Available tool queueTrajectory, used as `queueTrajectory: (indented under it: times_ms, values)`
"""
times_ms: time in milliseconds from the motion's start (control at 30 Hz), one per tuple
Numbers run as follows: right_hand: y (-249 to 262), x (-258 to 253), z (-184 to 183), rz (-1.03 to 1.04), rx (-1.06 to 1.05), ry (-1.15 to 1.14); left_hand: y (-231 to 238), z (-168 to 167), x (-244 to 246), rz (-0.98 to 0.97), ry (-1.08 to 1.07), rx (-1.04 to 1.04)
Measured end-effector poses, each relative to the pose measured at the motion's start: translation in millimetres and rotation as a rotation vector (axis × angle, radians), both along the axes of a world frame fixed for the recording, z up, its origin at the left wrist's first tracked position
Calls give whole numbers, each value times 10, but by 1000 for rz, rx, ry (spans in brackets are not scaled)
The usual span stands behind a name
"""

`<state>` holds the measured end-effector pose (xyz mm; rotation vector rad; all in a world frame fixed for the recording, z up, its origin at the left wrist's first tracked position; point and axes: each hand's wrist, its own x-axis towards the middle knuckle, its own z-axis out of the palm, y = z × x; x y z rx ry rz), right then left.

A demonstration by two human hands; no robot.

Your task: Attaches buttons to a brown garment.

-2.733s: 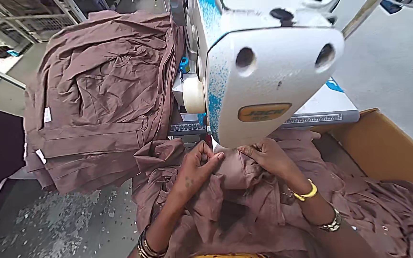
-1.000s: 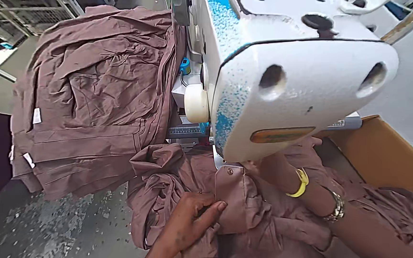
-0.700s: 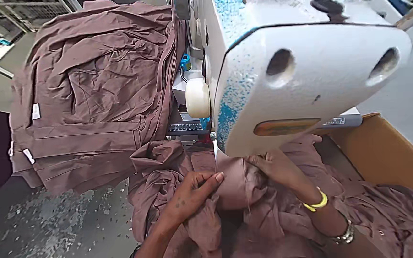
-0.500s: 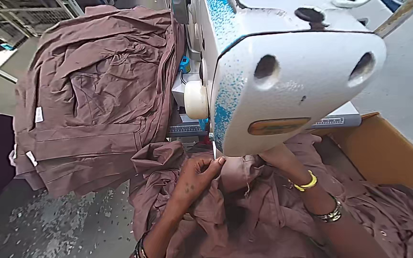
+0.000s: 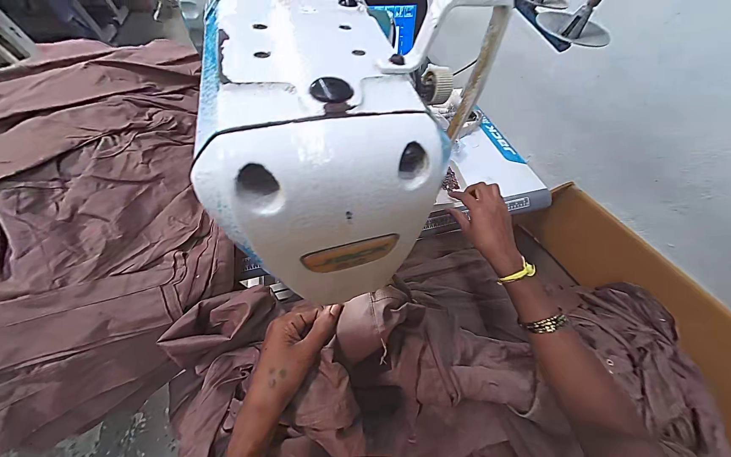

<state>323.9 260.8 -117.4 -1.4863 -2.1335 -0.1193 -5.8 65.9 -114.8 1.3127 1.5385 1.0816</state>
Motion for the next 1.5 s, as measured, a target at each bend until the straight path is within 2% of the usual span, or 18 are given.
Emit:
queueTrajectory:
  times_ms: [233, 433, 533, 600, 667, 767, 833, 900, 967, 1033, 1100, 1133, 1200, 1267, 1300, 1333, 1433, 1500]
  values:
    - [202, -194, -67, 91, -4, -100, -18, 2, 0, 26, -10, -22]
    - [-135, -75, 64, 54, 22, 246, -92, -4, 5, 105, 89, 104]
    - [-290, -186, 256, -19, -177, 420, -84, 46, 36, 154, 212, 91]
    - [-378, -355, 405, 15, -308, 465, -36, 90, 35, 101, 209, 15]
    - [-501, -608, 471, 148, -193, 427, -35, 58, -14, -29, 140, 54]
    - [-820, -960, 505, 411, 52, 203, -266, -90, -213, -255, 52, 283]
    - [-1024, -1176, 434, 578, 248, 41, -404, -167, -376, -335, -189, 183]
    - [-1072, -1372, 366, 632, 451, -55, -424, -111, -400, -325, -371, 54]
    - [-1078, -1446, 341, 606, 463, -43, -343, 55, -313, -296, -439, -39]
    - [-1113, -1397, 302, 585, 335, 100, -263, 153, -211, -264, -322, -37]
    - [-1189, -1287, 287, 618, 49, 393, -265, 153, -137, -232, -114, 105]
    - [-1262, -1239, 290, 655, -126, 526, -303, 155, -110, -247, -12, 210]
    - [-1434, -1133, 323, 838, -632, 747, -363, 180, -97, -298, 108, 428]
    - [-1567, -1053, 352, 1139, -1119, 983, -380, 201, -213, -259, 160, 531]
    - [-1579, -1016, 365, 1227, -1251, 1072, -372, 191, -343, -209, 190, 534]
    - [-1573, -977, 380, 1211, -1278, 1100, -370, 158, -498, -155, 219, 518]
    - [-1353, -957, 330, 786, -1030, 907, -384, -44, -786, -2, 254, 343]
    - [-1144, -1028, 267, 588, -900, 833, -349, -153, -755, 72, 175, 170]
